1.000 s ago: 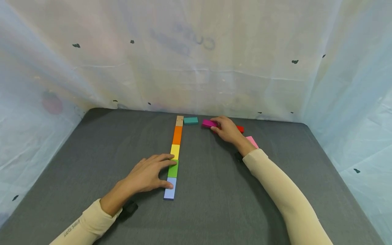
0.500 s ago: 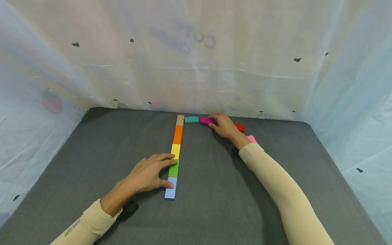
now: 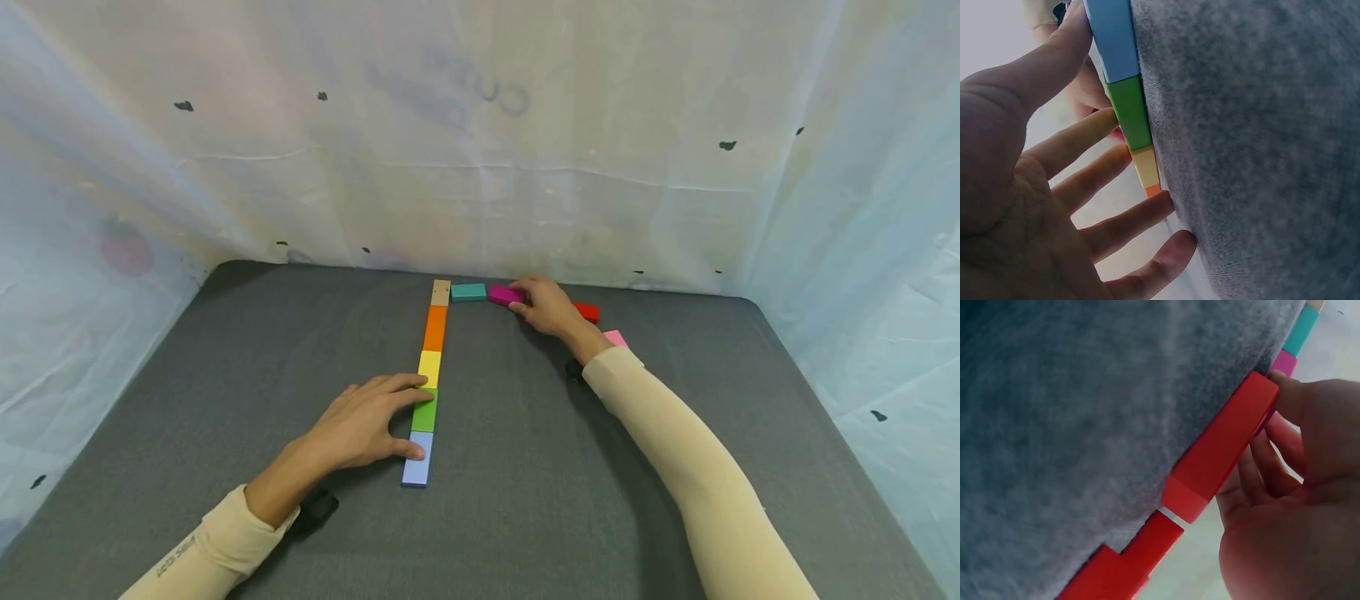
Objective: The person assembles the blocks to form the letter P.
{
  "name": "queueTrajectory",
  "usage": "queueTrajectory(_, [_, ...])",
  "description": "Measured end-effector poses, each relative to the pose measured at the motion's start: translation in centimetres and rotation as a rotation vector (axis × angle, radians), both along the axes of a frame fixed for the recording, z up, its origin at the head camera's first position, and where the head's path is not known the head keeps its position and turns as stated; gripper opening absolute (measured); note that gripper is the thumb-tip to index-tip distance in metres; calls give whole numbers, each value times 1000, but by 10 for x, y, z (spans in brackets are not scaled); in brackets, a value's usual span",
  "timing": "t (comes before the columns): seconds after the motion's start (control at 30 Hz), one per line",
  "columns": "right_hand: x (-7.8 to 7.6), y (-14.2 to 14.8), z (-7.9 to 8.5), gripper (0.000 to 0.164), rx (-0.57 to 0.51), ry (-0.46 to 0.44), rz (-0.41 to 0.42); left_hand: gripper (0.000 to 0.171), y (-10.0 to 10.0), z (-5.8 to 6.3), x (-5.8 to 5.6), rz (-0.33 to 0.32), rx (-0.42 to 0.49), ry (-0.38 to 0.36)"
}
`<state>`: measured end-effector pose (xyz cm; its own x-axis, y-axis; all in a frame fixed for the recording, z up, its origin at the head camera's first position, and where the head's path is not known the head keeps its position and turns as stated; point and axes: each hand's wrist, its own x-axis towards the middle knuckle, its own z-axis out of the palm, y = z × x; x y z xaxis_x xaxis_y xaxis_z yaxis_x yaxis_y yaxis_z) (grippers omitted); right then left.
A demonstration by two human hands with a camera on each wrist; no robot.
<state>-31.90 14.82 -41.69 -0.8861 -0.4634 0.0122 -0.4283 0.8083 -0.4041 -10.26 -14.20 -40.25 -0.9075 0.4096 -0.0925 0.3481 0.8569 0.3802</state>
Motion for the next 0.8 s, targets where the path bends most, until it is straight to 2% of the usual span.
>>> queueTrajectory(0.53, [1, -2, -1, 45, 7, -14, -1, 77, 0, -2, 0, 2, 7, 9])
queueTrajectory(0.8, [4, -2, 3, 45, 0, -24, 0, 78, 0, -2, 0, 1, 6, 14])
